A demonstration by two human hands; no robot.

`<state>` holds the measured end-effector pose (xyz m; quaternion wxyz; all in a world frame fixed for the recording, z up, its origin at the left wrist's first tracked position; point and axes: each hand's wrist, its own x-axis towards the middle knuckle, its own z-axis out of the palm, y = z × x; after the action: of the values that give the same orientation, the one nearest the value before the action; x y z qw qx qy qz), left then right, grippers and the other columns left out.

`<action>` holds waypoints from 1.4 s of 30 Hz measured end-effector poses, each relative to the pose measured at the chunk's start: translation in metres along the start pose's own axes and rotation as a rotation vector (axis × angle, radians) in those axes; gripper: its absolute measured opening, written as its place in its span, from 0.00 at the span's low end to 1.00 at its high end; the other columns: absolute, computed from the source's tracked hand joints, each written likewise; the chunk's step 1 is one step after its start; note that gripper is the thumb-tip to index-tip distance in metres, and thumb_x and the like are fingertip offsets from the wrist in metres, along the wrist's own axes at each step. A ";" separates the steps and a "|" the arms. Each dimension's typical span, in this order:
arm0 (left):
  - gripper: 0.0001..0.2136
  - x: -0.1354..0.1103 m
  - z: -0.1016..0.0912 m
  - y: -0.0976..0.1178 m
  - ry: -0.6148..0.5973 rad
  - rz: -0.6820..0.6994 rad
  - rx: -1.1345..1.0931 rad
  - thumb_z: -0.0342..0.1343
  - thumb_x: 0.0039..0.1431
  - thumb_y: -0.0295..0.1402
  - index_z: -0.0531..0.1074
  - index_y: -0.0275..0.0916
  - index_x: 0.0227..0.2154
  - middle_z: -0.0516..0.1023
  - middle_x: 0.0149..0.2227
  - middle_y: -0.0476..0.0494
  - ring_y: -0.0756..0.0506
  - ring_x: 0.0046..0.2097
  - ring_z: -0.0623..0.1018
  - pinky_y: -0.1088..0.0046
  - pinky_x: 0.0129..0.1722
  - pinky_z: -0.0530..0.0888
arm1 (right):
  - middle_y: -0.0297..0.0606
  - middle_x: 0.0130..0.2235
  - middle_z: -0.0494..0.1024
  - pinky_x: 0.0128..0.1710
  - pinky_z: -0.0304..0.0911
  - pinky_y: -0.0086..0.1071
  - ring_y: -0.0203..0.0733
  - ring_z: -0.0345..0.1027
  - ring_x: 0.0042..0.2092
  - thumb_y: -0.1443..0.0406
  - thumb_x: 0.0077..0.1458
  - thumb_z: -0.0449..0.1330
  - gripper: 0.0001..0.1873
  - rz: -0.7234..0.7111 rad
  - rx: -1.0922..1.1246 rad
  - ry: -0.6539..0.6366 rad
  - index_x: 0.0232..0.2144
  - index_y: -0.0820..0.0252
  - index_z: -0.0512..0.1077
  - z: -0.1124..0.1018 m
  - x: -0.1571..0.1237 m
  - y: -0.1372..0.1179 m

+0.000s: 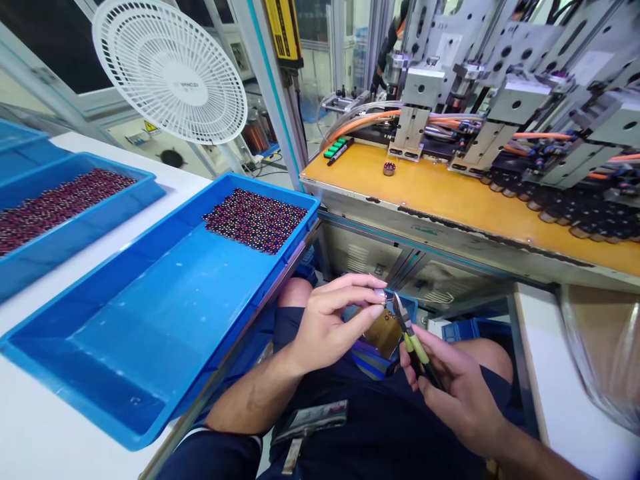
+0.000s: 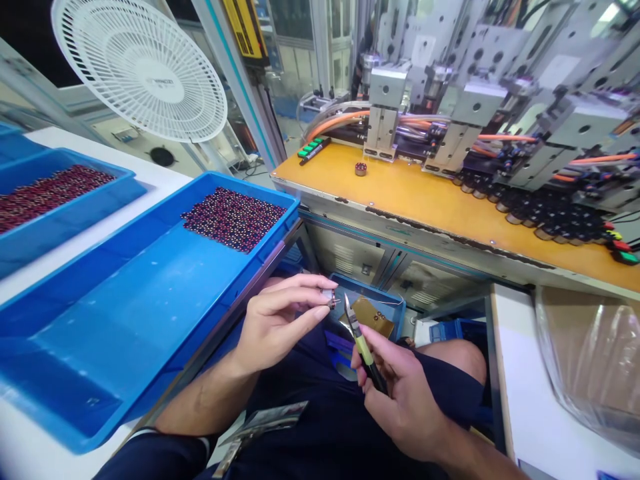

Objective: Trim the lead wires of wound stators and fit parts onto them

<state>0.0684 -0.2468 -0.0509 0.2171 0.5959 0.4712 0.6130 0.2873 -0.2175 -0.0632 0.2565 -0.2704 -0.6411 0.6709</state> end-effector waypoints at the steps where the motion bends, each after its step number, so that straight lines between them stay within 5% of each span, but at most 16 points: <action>1: 0.06 0.000 0.000 -0.001 -0.004 0.012 0.003 0.61 0.56 0.23 0.78 0.37 0.36 0.81 0.43 0.38 0.46 0.43 0.81 0.69 0.42 0.79 | 0.39 0.39 0.74 0.37 0.69 0.25 0.33 0.69 0.36 0.61 0.61 0.60 0.23 0.013 0.011 0.005 0.59 0.49 0.66 -0.001 -0.001 0.001; 6: 0.08 -0.003 -0.003 -0.009 -0.032 0.157 0.008 0.63 0.54 0.21 0.75 0.37 0.36 0.75 0.46 0.39 0.48 0.40 0.80 0.68 0.42 0.79 | 0.39 0.41 0.73 0.42 0.70 0.27 0.34 0.70 0.38 0.61 0.61 0.61 0.24 0.034 -0.022 0.036 0.59 0.49 0.64 -0.008 -0.010 0.005; 11: 0.21 -0.006 0.000 -0.014 -0.008 0.204 -0.108 0.64 0.49 0.18 0.65 0.41 0.42 0.75 0.45 0.42 0.46 0.43 0.80 0.67 0.43 0.80 | 0.37 0.42 0.74 0.42 0.70 0.24 0.32 0.71 0.38 0.64 0.61 0.60 0.25 0.023 -0.090 -0.011 0.59 0.42 0.63 -0.013 -0.020 -0.004; 19: 0.22 -0.008 0.004 -0.011 -0.020 0.221 -0.150 0.61 0.51 0.13 0.63 0.41 0.43 0.79 0.44 0.42 0.44 0.48 0.80 0.60 0.49 0.79 | 0.37 0.57 0.70 0.61 0.59 0.34 0.37 0.68 0.57 0.64 0.66 0.53 0.28 -0.053 -0.030 -0.158 0.64 0.34 0.54 -0.016 -0.025 -0.011; 32: 0.17 -0.009 0.002 -0.010 -0.036 0.234 -0.124 0.59 0.54 0.16 0.64 0.40 0.43 0.80 0.45 0.39 0.43 0.49 0.80 0.58 0.51 0.79 | 0.41 0.52 0.72 0.56 0.66 0.36 0.39 0.72 0.51 0.67 0.65 0.53 0.30 -0.084 -0.049 -0.162 0.64 0.35 0.55 -0.010 -0.018 -0.017; 42: 0.19 -0.010 0.001 -0.010 -0.036 0.238 -0.110 0.59 0.52 0.14 0.65 0.40 0.43 0.80 0.45 0.39 0.42 0.50 0.80 0.58 0.51 0.79 | 0.38 0.44 0.74 0.45 0.71 0.29 0.34 0.73 0.40 0.70 0.61 0.58 0.31 -0.047 -0.034 -0.113 0.61 0.35 0.61 -0.006 -0.015 -0.020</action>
<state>0.0685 -0.2496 -0.0645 0.1833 0.6458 0.3589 0.6485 0.3024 -0.2222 -0.0425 0.2310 -0.2211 -0.6720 0.6680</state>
